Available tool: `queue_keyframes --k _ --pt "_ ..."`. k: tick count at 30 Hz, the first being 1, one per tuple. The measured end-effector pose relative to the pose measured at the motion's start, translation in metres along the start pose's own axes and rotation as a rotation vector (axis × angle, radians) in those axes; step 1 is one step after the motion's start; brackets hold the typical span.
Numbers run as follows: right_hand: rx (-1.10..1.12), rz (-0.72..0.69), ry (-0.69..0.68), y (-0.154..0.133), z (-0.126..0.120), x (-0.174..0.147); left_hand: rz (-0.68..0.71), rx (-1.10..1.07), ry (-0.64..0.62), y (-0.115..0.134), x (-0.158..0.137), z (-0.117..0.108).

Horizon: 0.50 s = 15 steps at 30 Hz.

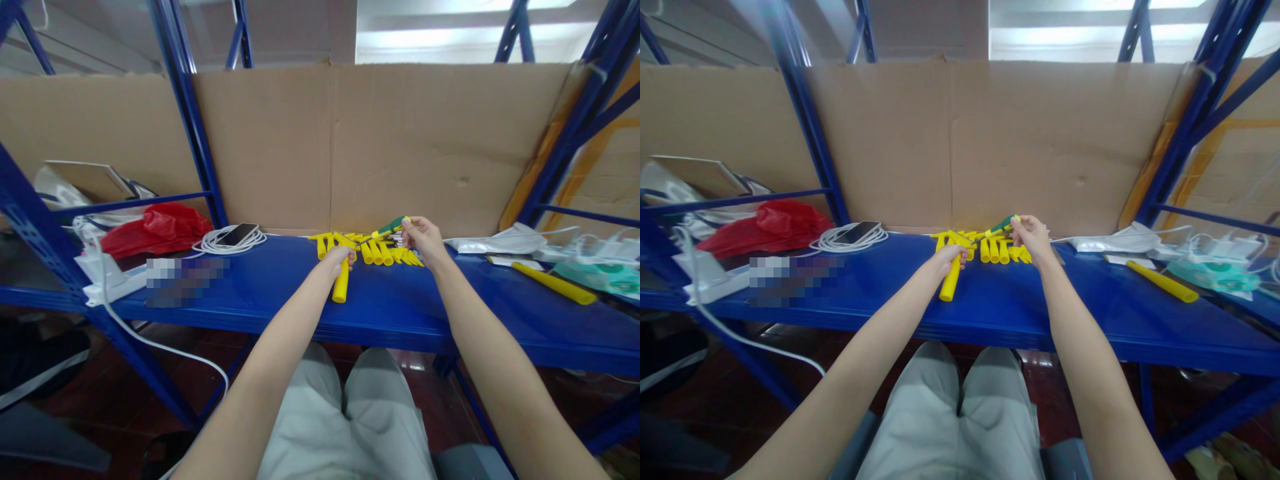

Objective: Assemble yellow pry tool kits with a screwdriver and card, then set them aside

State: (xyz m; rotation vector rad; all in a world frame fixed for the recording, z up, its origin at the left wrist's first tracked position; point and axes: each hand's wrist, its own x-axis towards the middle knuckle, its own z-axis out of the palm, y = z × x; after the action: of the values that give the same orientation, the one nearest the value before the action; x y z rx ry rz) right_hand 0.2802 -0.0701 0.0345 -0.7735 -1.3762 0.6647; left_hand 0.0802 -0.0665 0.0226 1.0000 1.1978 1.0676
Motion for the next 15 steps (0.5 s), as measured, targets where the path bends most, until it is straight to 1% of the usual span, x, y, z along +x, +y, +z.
queue_keyframes --k 4,7,11,15 --pt "-0.026 0.002 0.065 -0.0012 0.0027 -0.0003 0.004 -0.002 -0.008 -0.0008 0.0006 0.0002" --pt "-0.053 -0.007 0.083 -0.0012 0.003 -0.0005 0.006 -0.005 -0.012 -0.0015 0.0013 0.0001" --pt "-0.09 -0.025 0.068 0.001 0.0005 0.0002 0.01 -0.002 -0.012 -0.0017 0.0014 -0.0001" --pt "-0.028 0.021 0.002 0.0008 -0.002 0.0013 0.005 0.008 -0.003 -0.0009 0.0001 -0.0002"
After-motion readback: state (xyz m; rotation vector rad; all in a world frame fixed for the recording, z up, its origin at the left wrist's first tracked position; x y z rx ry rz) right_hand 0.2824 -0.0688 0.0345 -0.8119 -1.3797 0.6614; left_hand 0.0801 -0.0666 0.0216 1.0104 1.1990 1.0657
